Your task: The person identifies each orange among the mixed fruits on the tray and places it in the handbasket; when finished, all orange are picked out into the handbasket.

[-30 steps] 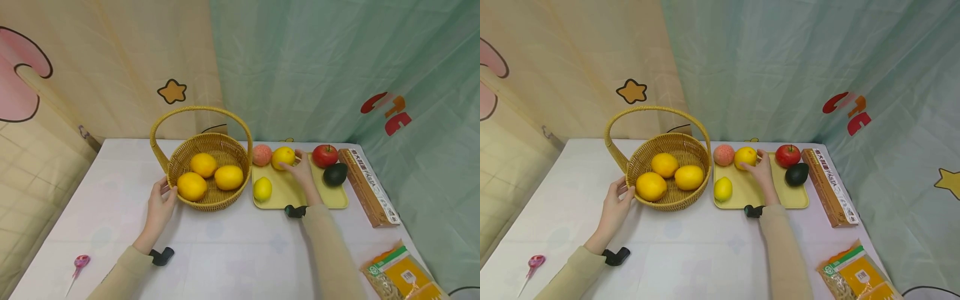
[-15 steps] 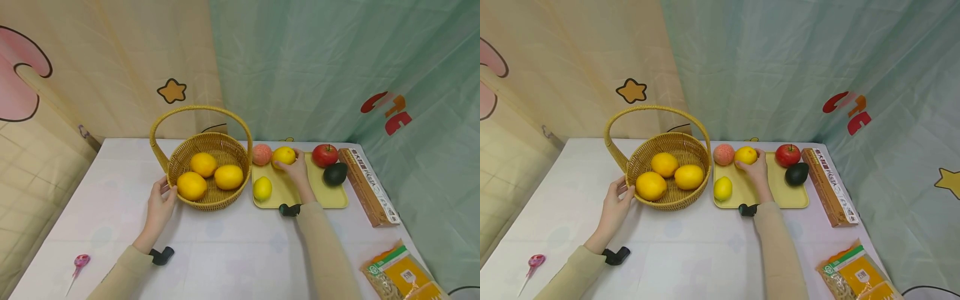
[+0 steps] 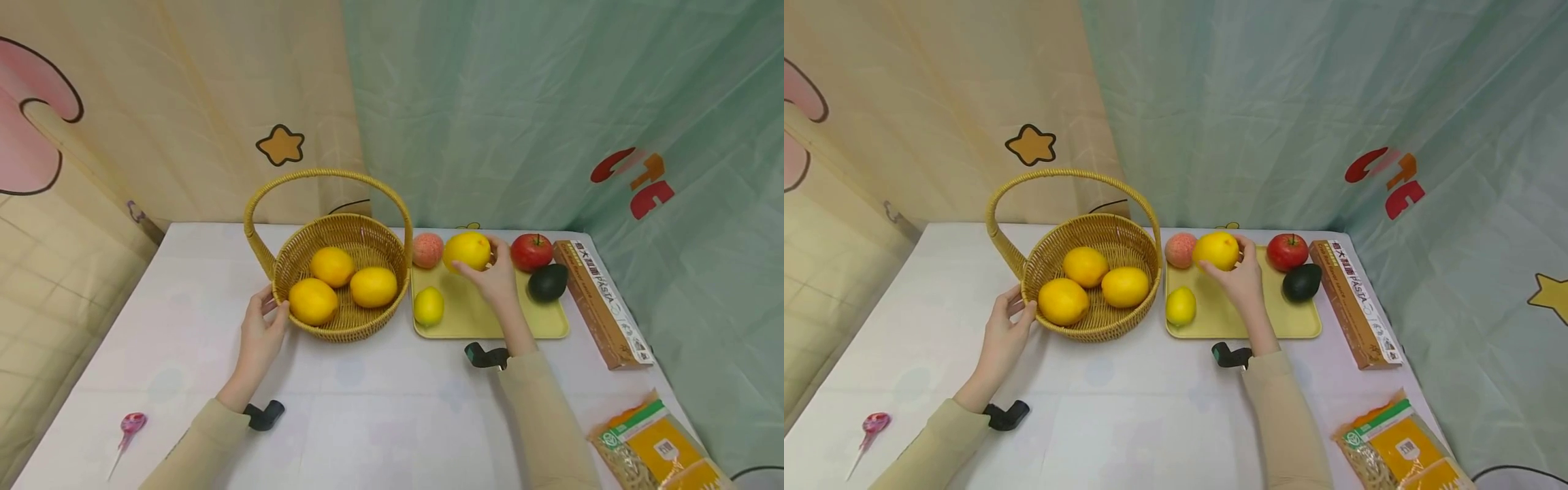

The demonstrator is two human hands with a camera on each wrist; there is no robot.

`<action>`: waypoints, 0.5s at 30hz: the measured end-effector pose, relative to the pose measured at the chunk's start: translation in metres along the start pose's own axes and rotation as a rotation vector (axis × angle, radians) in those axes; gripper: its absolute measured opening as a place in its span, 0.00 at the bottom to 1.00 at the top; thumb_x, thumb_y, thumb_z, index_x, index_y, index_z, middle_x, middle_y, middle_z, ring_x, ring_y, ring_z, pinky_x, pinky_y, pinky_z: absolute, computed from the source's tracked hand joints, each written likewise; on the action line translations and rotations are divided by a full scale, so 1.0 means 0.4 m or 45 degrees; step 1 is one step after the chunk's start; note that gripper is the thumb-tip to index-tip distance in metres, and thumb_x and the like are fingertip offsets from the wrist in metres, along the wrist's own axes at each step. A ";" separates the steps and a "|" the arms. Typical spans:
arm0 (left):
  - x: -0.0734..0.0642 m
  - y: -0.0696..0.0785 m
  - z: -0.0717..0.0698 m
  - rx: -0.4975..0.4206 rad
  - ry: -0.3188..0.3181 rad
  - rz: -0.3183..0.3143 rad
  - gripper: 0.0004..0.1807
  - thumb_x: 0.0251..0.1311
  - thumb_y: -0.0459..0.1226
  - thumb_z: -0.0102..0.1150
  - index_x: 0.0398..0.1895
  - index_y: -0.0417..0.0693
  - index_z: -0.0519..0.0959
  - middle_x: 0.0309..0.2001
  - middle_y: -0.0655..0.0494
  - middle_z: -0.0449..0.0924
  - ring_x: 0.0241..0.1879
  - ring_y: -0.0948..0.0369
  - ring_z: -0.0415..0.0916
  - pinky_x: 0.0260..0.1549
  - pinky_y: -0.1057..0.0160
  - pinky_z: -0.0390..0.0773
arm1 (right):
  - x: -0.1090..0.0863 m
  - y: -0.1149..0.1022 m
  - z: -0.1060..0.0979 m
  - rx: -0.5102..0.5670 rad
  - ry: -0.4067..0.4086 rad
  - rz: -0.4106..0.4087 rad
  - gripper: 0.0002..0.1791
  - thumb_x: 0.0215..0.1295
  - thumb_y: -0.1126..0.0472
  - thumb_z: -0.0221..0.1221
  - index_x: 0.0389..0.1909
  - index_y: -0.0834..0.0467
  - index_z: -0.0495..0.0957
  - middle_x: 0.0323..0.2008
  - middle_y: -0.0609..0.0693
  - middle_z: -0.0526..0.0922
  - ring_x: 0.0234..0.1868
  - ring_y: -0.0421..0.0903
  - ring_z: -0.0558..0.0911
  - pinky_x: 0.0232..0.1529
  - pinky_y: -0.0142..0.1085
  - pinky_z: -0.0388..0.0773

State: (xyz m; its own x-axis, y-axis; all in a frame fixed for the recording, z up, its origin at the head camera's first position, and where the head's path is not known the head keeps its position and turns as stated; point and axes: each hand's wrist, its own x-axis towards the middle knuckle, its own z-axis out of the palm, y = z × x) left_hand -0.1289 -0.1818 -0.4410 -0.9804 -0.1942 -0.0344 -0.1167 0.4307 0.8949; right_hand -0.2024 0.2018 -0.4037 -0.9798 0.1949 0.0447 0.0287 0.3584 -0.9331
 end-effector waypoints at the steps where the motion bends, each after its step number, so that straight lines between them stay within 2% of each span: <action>1: 0.000 0.001 0.000 0.003 0.001 0.000 0.31 0.74 0.39 0.46 0.75 0.37 0.53 0.70 0.37 0.61 0.68 0.46 0.64 0.59 0.46 0.76 | -0.010 -0.012 0.001 0.016 -0.022 -0.021 0.46 0.56 0.56 0.71 0.70 0.61 0.57 0.68 0.59 0.65 0.66 0.55 0.67 0.69 0.49 0.69; 8: 0.002 0.000 -0.001 0.017 -0.003 -0.010 0.32 0.74 0.40 0.47 0.75 0.37 0.53 0.70 0.38 0.62 0.67 0.46 0.65 0.59 0.49 0.77 | -0.088 -0.095 0.046 0.085 -0.227 -0.162 0.44 0.54 0.58 0.72 0.69 0.57 0.60 0.65 0.56 0.70 0.62 0.53 0.71 0.65 0.51 0.71; 11: 0.001 0.001 -0.001 0.019 -0.003 -0.008 0.32 0.74 0.40 0.47 0.75 0.37 0.53 0.70 0.38 0.61 0.67 0.46 0.65 0.58 0.52 0.78 | -0.109 -0.114 0.083 0.091 -0.317 -0.222 0.43 0.53 0.58 0.72 0.69 0.56 0.62 0.65 0.53 0.71 0.62 0.52 0.72 0.65 0.51 0.72; 15: 0.000 0.003 -0.001 0.017 -0.004 -0.011 0.32 0.74 0.40 0.47 0.75 0.37 0.52 0.71 0.38 0.61 0.68 0.46 0.65 0.59 0.50 0.77 | -0.125 -0.125 0.141 0.070 -0.411 -0.254 0.42 0.51 0.56 0.73 0.67 0.54 0.65 0.63 0.52 0.73 0.61 0.51 0.73 0.64 0.51 0.73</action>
State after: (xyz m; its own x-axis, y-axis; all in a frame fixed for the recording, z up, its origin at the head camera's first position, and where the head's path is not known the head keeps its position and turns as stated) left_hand -0.1289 -0.1816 -0.4399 -0.9797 -0.1956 -0.0437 -0.1275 0.4404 0.8887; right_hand -0.1662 0.1226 -0.3796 -0.9772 -0.1747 0.1209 -0.1710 0.3092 -0.9355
